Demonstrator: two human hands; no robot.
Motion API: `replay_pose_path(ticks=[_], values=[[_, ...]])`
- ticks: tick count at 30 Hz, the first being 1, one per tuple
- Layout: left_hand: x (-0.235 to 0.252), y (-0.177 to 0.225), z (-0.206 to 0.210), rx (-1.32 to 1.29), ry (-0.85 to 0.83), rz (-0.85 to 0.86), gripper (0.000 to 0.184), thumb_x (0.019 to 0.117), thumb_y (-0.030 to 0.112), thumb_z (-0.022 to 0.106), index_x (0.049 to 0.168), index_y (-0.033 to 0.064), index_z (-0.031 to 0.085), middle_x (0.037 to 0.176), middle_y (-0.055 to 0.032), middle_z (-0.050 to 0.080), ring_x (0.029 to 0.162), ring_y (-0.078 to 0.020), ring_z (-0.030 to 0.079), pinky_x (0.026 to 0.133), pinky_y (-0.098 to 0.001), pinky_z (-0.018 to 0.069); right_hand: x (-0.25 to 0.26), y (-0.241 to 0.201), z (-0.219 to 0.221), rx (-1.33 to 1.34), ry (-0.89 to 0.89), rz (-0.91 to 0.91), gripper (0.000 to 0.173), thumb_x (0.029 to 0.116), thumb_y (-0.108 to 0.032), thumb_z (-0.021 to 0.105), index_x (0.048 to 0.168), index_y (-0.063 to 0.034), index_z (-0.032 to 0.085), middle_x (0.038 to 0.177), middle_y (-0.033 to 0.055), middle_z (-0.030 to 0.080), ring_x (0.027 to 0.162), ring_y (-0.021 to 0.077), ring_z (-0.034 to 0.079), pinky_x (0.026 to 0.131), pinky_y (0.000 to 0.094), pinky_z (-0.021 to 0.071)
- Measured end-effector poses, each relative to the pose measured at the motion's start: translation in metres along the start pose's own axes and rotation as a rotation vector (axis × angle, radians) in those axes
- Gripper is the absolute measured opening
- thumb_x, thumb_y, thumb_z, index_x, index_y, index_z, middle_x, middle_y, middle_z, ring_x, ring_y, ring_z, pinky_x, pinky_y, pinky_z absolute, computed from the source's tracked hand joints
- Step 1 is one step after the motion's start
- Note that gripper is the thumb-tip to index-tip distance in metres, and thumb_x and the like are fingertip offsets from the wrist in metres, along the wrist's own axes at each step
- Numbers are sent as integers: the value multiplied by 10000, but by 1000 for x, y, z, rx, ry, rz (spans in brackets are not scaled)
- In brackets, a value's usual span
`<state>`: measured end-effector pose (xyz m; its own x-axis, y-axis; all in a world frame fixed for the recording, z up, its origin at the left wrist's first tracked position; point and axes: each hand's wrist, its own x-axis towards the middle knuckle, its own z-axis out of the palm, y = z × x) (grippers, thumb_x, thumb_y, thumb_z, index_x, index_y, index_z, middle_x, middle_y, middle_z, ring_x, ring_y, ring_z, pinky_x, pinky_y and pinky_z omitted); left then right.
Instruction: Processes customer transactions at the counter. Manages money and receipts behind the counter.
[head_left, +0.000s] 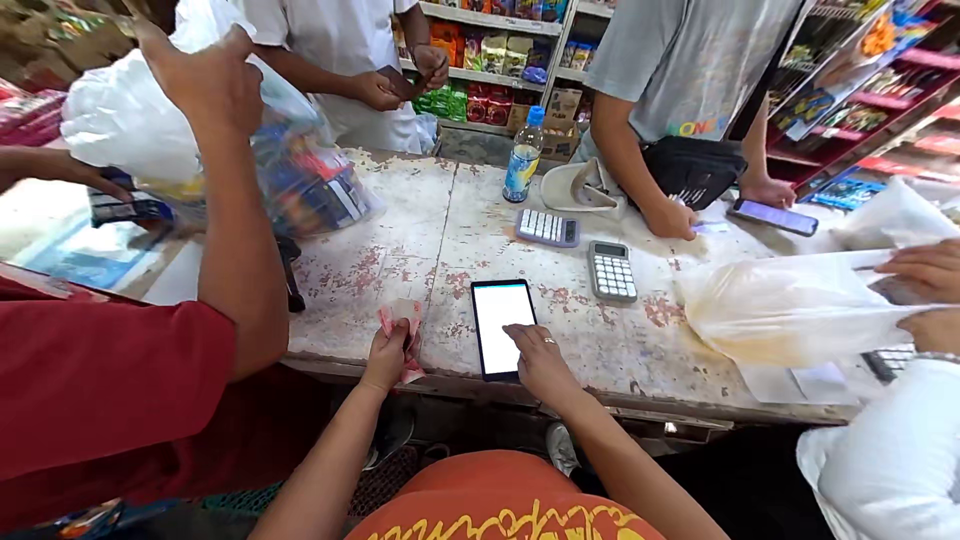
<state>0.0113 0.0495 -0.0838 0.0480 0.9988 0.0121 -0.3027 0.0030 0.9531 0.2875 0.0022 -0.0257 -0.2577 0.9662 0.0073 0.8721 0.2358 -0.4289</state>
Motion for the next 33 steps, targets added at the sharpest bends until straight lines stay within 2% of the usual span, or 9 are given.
replay_pose_path(ticks=[4,10,13,15,18,22,25,28,33], values=[[-2,-1,-1,33,6,-10,299,1089,157,290,1050,22,554,661,60,568,499,-20,502,494,-171,460,8,-8,5,-26,-110,13,517,936,53,463,1349,-176,674,1590,76,463,1515,435,291,1138,675,318],[-5,10,3,134,75,-59,328,1079,184,341,988,3,600,642,45,568,530,-44,534,538,-225,497,11,-11,6,-36,-115,20,465,928,39,524,1304,-161,712,1599,102,448,1520,451,278,1152,696,289],[-5,6,2,99,50,-39,337,1079,209,329,987,21,593,629,50,560,510,-40,521,518,-218,488,11,-8,10,12,-59,23,336,1003,-137,544,1291,-144,718,1576,113,478,1509,445,306,1158,678,293],[-5,5,0,89,40,-20,342,1074,218,321,993,24,590,631,57,558,508,-34,515,514,-209,482,10,-9,10,43,-49,30,361,1040,-306,546,1321,-139,699,1576,101,481,1514,425,306,1175,663,278],[-5,5,2,82,36,-11,355,1082,217,296,988,35,585,618,61,561,479,-24,501,480,-190,468,5,-10,9,60,-52,17,427,1037,-393,548,1340,-126,684,1573,106,485,1512,424,311,1170,665,280],[-2,4,2,72,28,-10,358,1077,222,286,999,44,587,605,64,551,466,-26,489,470,-190,460,-2,-15,13,82,-71,29,440,1026,-408,570,1348,-128,680,1578,107,477,1517,425,297,1180,661,265],[-2,3,1,61,32,-12,358,1079,233,296,990,42,585,603,58,543,464,-28,486,466,-192,456,-6,-20,16,81,-119,20,480,1026,-432,556,1398,-141,645,1603,95,445,1535,410,260,1204,654,212],[-1,1,0,48,18,3,361,1072,233,293,1005,34,587,610,52,549,463,-31,487,466,-189,456,-8,-19,19,80,-93,-13,490,1019,-427,573,1417,-146,628,1580,89,477,1524,407,292,1199,660,223],[-2,2,1,39,31,-3,342,1076,213,303,1019,27,584,609,53,547,463,-29,483,468,-182,449,-11,-9,18,154,137,-49,424,988,-214,590,1379,-61,639,1373,108,666,1415,405,474,1177,635,294]])
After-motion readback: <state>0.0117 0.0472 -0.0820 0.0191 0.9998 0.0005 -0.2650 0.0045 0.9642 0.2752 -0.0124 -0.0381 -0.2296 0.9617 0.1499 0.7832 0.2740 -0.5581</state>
